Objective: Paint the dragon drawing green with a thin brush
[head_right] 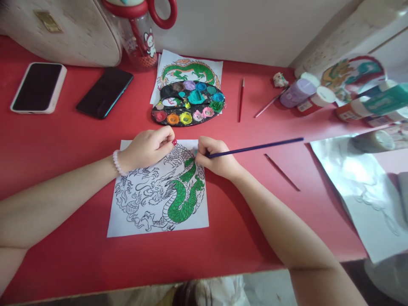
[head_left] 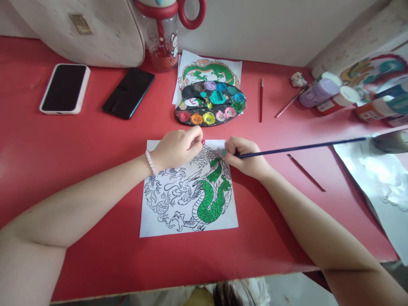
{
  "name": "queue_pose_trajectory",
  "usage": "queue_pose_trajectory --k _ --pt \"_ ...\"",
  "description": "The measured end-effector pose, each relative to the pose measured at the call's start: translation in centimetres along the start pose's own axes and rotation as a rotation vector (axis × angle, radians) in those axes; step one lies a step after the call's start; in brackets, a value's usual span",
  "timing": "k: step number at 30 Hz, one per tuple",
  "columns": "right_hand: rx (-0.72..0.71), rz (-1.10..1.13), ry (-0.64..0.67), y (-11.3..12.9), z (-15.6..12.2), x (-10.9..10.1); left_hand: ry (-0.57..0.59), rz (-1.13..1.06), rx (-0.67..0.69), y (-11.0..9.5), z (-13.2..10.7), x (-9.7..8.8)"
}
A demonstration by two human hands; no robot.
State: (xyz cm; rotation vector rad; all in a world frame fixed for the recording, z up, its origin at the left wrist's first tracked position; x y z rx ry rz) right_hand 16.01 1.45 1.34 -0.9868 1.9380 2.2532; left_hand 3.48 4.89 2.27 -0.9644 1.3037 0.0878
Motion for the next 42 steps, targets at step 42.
queue_pose_trajectory --k 42 --pt "0.067 -0.028 -0.652 -4.5 -1.5 -8.6 0.003 0.008 -0.017 0.1 0.0 0.1"
Point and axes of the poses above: each hand's wrist, its own z-axis towards the middle knuckle, its own x-axis out of the palm, y = z × x, the point moved 9 cm from there along z, towards the middle knuckle, and after that the axes turned 14 degrees about y, right-handed, at the moved point
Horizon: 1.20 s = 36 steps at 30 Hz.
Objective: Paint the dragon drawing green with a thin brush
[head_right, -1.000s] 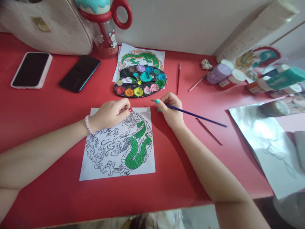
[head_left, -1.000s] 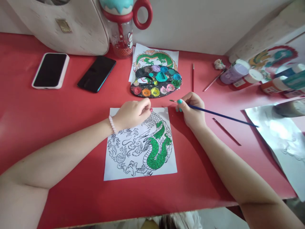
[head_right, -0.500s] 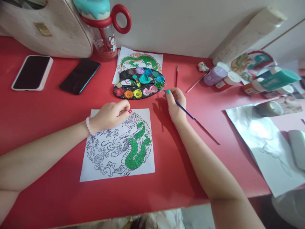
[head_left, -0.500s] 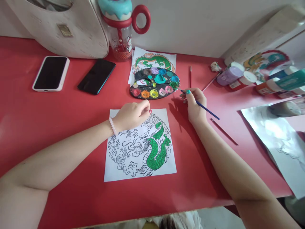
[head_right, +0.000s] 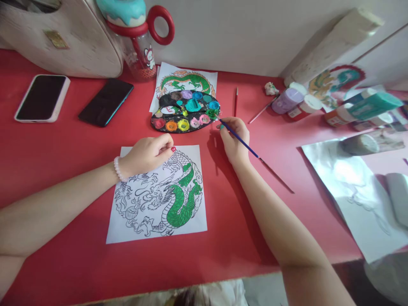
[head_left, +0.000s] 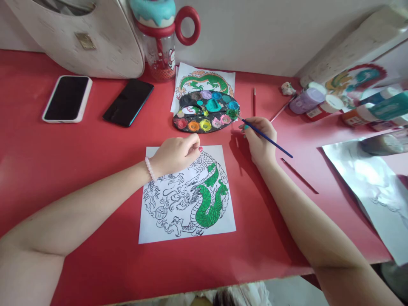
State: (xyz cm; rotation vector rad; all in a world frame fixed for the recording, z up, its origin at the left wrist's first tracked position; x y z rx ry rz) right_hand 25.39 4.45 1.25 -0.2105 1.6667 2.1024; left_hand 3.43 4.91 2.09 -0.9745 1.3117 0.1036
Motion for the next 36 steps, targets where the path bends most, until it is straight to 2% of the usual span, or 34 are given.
queue_pose_trajectory --k 9,24,36 --pt "0.022 -0.007 -0.016 -0.32 -0.15 -0.16 0.007 -0.003 -0.005 -0.05 -0.01 0.0" --pt "-0.017 0.024 0.039 -0.71 0.18 0.33 0.006 -0.006 -0.013 -0.04 0.05 -0.05" --pt "0.019 0.115 -0.088 -0.17 -0.3 -0.63 0.015 -0.005 -0.01 0.01 0.09 0.07"
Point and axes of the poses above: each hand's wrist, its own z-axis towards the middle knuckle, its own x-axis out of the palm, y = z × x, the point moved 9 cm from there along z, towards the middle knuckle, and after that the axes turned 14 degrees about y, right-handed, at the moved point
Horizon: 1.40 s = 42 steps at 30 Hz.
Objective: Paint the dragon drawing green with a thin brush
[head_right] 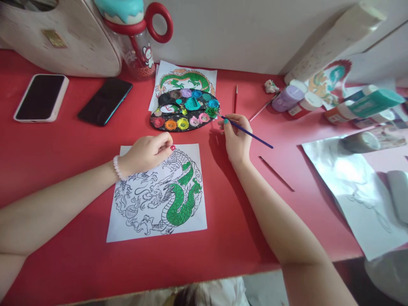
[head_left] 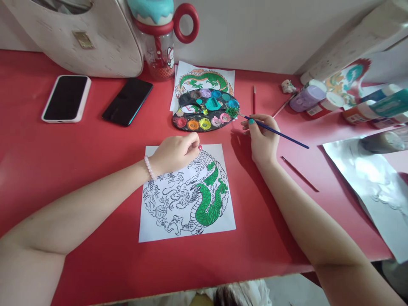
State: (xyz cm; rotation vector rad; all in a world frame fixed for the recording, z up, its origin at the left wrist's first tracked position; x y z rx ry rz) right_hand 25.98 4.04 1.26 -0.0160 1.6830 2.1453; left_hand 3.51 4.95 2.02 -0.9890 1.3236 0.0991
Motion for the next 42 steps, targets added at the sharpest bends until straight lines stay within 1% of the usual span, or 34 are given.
queue_pose_trajectory --k 7,10,13,17,20,23,26,28,32,37,42 --pt "0.051 0.08 -0.058 -1.1 0.0 -0.6 0.005 -0.008 0.0 0.0 0.0 -0.1" --pt "0.057 0.125 -0.046 -1.3 0.0 -0.5 0.004 -0.022 -0.003 0.0 -0.1 -0.2" --pt "0.038 0.167 -0.005 -1.0 0.0 0.0 0.002 -0.033 0.002 -0.1 -0.1 -0.2" --pt "0.003 0.162 0.093 0.3 -0.2 1.1 0.002 -0.042 0.002 -0.1 -0.1 -0.3" --pt "0.011 0.187 0.175 1.1 -0.7 2.2 0.005 -0.047 0.005 -0.1 0.0 -0.2" --pt "0.074 0.268 0.31 1.6 -1.7 4.0 0.001 -0.054 0.007 0.0 0.0 -0.3" --pt "0.078 0.334 0.445 2.2 -3.0 5.6 -0.002 -0.056 0.006 0.1 0.0 -0.3" --pt "0.054 0.305 0.49 2.6 -3.7 6.2 -0.002 -0.048 0.007 0.2 0.0 -0.3" --pt "0.015 0.137 0.529 3.2 -4.3 6.7 0.003 0.013 0.018 0.0 0.0 0.0" --pt "-0.056 0.027 0.526 4.3 -4.6 6.8 0.016 0.109 0.045 -0.3 0.1 0.5" --pt "-0.085 -0.085 0.499 4.8 -4.7 6.7 0.014 0.107 0.053 -0.2 0.1 0.6"
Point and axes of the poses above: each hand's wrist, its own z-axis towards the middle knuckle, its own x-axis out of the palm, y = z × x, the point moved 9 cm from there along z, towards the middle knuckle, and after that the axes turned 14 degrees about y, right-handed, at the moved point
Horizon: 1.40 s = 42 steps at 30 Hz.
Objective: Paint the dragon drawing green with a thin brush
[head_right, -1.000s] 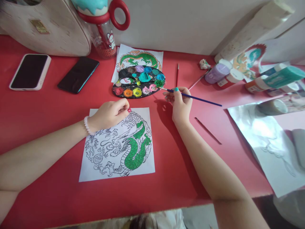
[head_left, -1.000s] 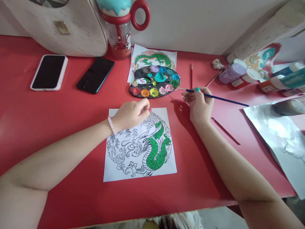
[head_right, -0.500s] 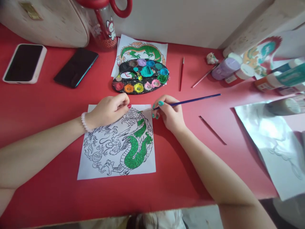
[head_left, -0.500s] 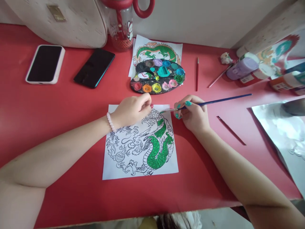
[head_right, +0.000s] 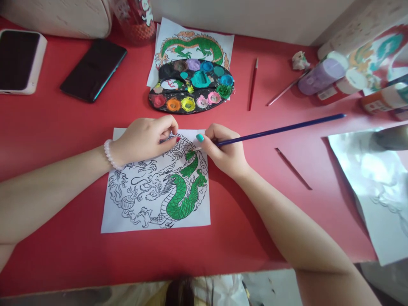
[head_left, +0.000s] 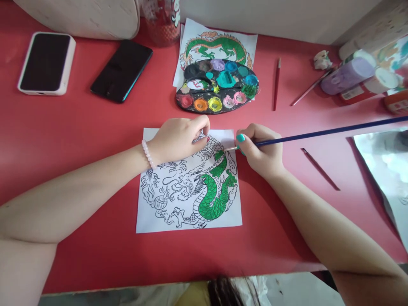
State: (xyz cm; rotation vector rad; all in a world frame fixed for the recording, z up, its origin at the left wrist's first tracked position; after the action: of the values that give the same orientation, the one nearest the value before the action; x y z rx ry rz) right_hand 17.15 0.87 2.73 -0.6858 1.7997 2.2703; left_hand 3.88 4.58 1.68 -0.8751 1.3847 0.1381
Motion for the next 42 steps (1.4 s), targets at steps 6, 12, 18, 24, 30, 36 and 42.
queue_pose_trajectory --k 6,12,18,24,30,36,42 --pt "-0.006 -0.085 0.01 0.3 0.1 0.1 -0.002 -0.002 0.001 -0.1 0.0 0.0" --pt "-0.007 -0.09 0.022 0.3 0.1 0.2 -0.002 -0.01 -0.006 -0.1 0.0 0.0" --pt "0.009 -0.068 0.014 0.0 0.0 0.1 0.005 -0.04 -0.005 0.1 0.0 0.1" --pt "-0.031 -0.081 0.04 0.3 0.0 0.4 0.012 -0.05 -0.009 0.1 0.0 0.1" --pt "-0.005 -0.056 0.023 -0.2 -0.1 0.2 0.02 -0.04 -0.02 0.1 0.1 0.1" --pt "0.037 -0.041 0.032 -0.7 -0.2 0.4 0.004 0.018 -0.009 -0.1 0.0 0.0" --pt "-0.061 -0.056 0.03 0.3 0.0 0.3 -0.023 0.031 0.017 -0.2 -0.1 -0.1"
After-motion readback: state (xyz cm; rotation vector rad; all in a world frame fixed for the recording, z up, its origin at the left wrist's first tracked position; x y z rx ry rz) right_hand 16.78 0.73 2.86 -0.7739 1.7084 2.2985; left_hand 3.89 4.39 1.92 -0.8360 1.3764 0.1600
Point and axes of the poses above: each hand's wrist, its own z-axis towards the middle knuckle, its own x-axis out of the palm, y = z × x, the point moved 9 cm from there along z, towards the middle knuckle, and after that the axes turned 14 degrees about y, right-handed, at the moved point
